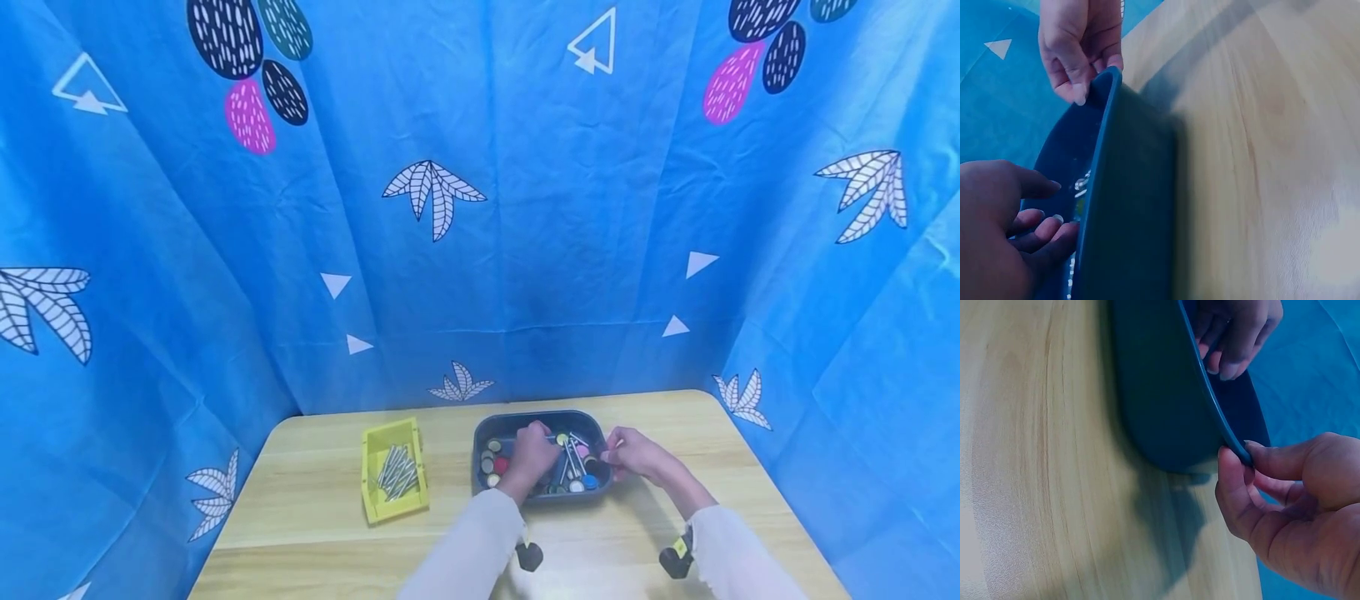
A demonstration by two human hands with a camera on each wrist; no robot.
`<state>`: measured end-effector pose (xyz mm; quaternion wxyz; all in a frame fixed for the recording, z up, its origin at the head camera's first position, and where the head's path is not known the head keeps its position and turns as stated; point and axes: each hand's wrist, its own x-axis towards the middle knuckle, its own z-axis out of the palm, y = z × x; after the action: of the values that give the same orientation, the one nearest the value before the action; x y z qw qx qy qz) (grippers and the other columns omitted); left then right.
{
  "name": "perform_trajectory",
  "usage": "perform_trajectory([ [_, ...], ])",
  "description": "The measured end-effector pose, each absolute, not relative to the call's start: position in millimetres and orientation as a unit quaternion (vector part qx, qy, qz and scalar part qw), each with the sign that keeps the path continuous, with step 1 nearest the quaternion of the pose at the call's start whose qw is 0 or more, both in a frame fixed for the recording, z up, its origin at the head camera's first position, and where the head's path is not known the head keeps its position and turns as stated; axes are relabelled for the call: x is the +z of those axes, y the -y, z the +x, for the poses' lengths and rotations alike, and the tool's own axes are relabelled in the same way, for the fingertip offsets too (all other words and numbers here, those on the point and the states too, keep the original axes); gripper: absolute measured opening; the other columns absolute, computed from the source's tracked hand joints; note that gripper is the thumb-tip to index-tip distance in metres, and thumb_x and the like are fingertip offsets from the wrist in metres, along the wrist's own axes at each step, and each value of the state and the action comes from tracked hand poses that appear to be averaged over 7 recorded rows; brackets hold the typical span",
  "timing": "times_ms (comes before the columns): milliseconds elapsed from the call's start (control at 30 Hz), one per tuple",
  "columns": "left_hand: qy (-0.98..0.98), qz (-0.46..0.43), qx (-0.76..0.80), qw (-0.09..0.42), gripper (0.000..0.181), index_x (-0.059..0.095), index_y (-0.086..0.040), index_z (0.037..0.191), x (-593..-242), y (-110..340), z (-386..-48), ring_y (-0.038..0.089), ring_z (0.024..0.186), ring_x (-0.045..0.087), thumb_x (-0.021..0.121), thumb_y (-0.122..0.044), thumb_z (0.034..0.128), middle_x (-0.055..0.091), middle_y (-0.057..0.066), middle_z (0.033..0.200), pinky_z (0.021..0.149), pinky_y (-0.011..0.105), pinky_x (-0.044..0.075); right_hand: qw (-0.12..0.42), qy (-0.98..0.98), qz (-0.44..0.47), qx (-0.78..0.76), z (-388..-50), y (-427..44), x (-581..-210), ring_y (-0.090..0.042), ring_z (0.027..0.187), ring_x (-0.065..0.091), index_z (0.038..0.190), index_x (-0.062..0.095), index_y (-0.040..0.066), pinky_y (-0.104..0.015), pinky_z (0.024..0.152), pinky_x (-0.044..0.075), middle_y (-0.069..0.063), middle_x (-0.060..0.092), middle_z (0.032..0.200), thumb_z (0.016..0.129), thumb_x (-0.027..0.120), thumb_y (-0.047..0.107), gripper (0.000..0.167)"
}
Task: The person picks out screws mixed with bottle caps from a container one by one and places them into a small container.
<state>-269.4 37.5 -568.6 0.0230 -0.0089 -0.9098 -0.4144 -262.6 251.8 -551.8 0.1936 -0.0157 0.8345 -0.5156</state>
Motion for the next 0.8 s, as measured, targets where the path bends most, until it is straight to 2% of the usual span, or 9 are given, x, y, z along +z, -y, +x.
perform_trajectory([
  [67,0.909,-0.006,-0.416,0.028,0.027,0.071,0.003,0.099,-572.3,-41.7,-269.9,0.026,0.080,0.070,0.078,-0.007,0.0752,0.075,0.013,0.088,0.075,0.037,0.062,0.195,-0.833,-0.014,-0.518,-262.3,-252.3,-552.2,-0.021,0.069,0.062,0.097,0.051,-0.005,-0.036,0.069,0.062,-0.020,0.062,0.097,0.094,0.062,-0.002,0.012],
  [167,0.908,0.002,-0.417,0.040,0.012,0.069,-0.002,0.079,-576.9,-47.8,-269.8,0.021,0.066,0.063,0.078,-0.005,0.0722,0.070,0.008,0.073,0.061,0.033,0.056,0.194,-0.831,-0.012,-0.520,-262.1,-253.2,-553.6,-0.021,0.069,0.062,0.097,0.052,-0.006,-0.039,0.071,0.062,-0.019,0.062,0.097,0.093,0.062,-0.002,0.012],
  [200,0.909,0.006,-0.415,0.044,0.013,0.066,-0.005,0.072,-578.3,-50.0,-269.5,0.019,0.062,0.059,0.079,-0.005,0.0720,0.066,0.005,0.066,0.057,0.031,0.052,0.194,-0.830,-0.009,-0.523,-262.2,-253.6,-553.8,-0.021,0.069,0.062,0.097,0.052,-0.005,-0.040,0.071,0.062,-0.019,0.062,0.097,0.093,0.063,-0.002,0.012],
  [300,0.905,0.016,-0.423,0.044,0.031,0.053,-0.012,0.058,-582.6,-57.2,-267.6,0.015,0.053,0.045,0.078,-0.004,0.0736,0.052,-0.001,0.054,0.049,0.027,0.038,0.191,-0.830,-0.016,-0.524,-262.8,-255.5,-554.7,-0.021,0.069,0.062,0.097,0.052,-0.005,-0.041,0.071,0.062,-0.019,0.062,0.097,0.093,0.063,-0.002,0.012],
  [367,0.901,0.020,-0.430,0.043,0.035,0.050,-0.014,0.057,-585.4,-61.5,-265.7,0.014,0.051,0.043,0.078,-0.004,0.0745,0.047,-0.002,0.053,0.047,0.027,0.036,0.191,-0.829,-0.017,-0.526,-262.9,-256.2,-555.4,-0.021,0.069,0.062,0.098,0.052,-0.005,-0.040,0.071,0.062,-0.020,0.062,0.097,0.093,0.063,-0.002,0.012],
  [500,0.907,0.027,-0.414,0.068,0.021,0.058,-0.013,0.067,-604.0,-70.9,-269.3,0.015,0.055,0.049,0.076,-0.005,0.0742,0.057,0.001,0.060,0.047,0.030,0.042,0.194,-0.827,-0.020,-0.528,-263.3,-256.6,-555.5,-0.021,0.070,0.062,0.098,0.051,-0.005,-0.036,0.068,0.062,-0.022,0.062,0.098,0.093,0.062,-0.003,0.012],
  [600,0.908,0.036,-0.410,0.071,0.015,0.062,-0.010,0.071,-605.2,-75.7,-268.6,0.016,0.057,0.052,0.076,-0.005,0.0734,0.061,0.002,0.063,0.050,0.031,0.045,0.197,-0.825,-0.020,-0.529,-263.9,-256.0,-555.7,-0.021,0.070,0.062,0.098,0.051,-0.005,-0.036,0.067,0.062,-0.022,0.062,0.095,0.093,0.062,-0.003,0.012],
  [733,0.906,0.041,-0.418,0.056,0.020,0.061,-0.009,0.068,-590.1,-80.0,-260.5,0.016,0.054,0.052,0.079,-0.005,0.0753,0.057,0.001,0.059,0.050,0.032,0.046,0.198,-0.824,-0.022,-0.531,-264.2,-255.7,-556.1,-0.021,0.071,0.062,0.098,0.051,-0.005,-0.039,0.068,0.063,-0.019,0.061,0.091,0.094,0.061,-0.003,0.012],
  [800,0.911,0.041,-0.406,0.063,0.023,0.059,-0.009,0.066,-589.6,-82.3,-259.3,0.016,0.053,0.050,0.080,-0.006,0.0765,0.055,0.001,0.057,0.049,0.033,0.044,0.198,-0.824,-0.024,-0.530,-264.2,-255.8,-556.5,-0.021,0.071,0.061,0.099,0.050,-0.006,-0.041,0.069,0.064,-0.018,0.060,0.090,0.094,0.061,-0.003,0.013],
])
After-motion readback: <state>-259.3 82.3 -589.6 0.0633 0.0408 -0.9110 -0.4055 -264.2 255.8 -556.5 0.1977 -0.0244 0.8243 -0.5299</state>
